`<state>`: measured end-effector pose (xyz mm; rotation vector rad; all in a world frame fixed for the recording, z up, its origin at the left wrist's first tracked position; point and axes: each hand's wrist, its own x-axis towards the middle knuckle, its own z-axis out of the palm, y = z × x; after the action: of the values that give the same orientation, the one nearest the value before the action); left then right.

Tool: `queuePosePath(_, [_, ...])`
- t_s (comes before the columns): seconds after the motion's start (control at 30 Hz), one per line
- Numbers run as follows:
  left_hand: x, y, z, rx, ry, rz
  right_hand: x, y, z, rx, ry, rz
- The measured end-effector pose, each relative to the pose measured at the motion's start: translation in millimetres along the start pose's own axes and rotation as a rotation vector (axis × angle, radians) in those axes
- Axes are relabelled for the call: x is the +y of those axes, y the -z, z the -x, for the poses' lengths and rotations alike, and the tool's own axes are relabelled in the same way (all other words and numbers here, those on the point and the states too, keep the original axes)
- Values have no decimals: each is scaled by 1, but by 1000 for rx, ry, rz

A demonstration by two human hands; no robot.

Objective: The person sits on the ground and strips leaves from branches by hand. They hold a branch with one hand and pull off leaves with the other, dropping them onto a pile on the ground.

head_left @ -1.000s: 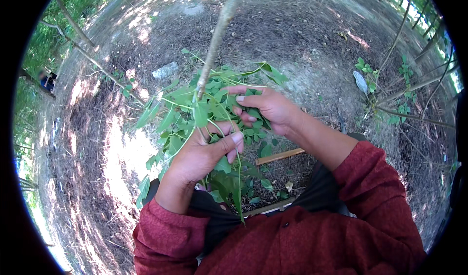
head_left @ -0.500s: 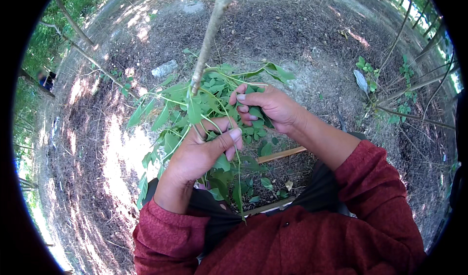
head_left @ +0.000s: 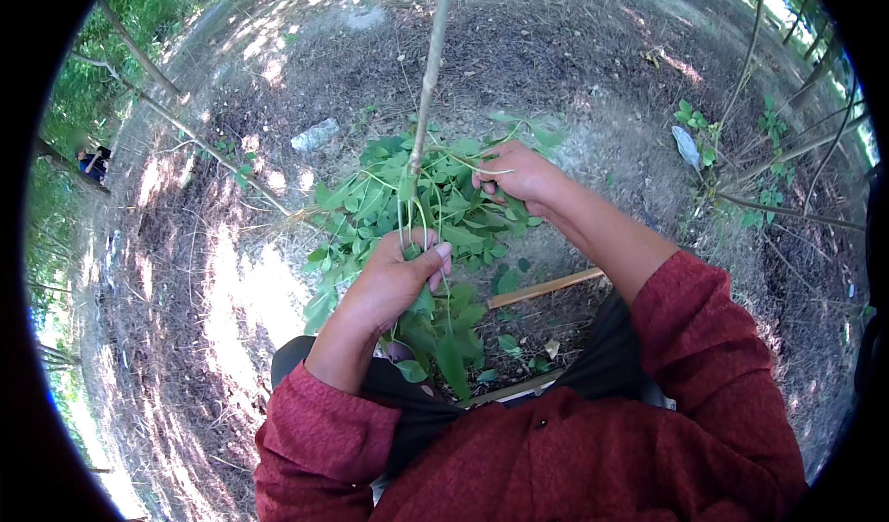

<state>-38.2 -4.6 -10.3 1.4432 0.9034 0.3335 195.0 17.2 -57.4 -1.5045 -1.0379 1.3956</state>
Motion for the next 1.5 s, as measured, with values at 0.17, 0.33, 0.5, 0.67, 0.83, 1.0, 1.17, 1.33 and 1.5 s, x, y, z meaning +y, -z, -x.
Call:
queuePosePath(0.17, [-21, -8, -8, 81, 42, 8, 1, 11, -2, 26, -16, 511])
queuePosePath(0.33, [-1, 5, 4, 295, -105, 184, 50, 27, -23, -51, 66, 1456])
queuePosePath(0.5, [11, 19, 7, 303, -90, 290, 3, 7, 17, -220, 40, 880])
queuePosePath(0.67, [12, 20, 13, 335, -101, 296, -13, -7, 35, -166, 186, 562])
queuePosePath(0.83, [21, 10, 17, 305, -79, 309, -19, -16, 38, 159, 372, 492])
queuePosePath(1.0, [21, 11, 20, 234, -103, 204, -9, -8, 16, 427, 627, 462])
queuePosePath(1.17, [18, 8, 17, 145, -80, 198, -41, -8, 31, 560, 655, 590])
queuePosePath(1.33, [24, -15, 20, 186, 76, 173, -26, -8, 5, 669, 727, 947])
queuePosePath(1.5, [23, -5, 20, 165, 10, 157, -21, 0, -6, 596, 670, 1015])
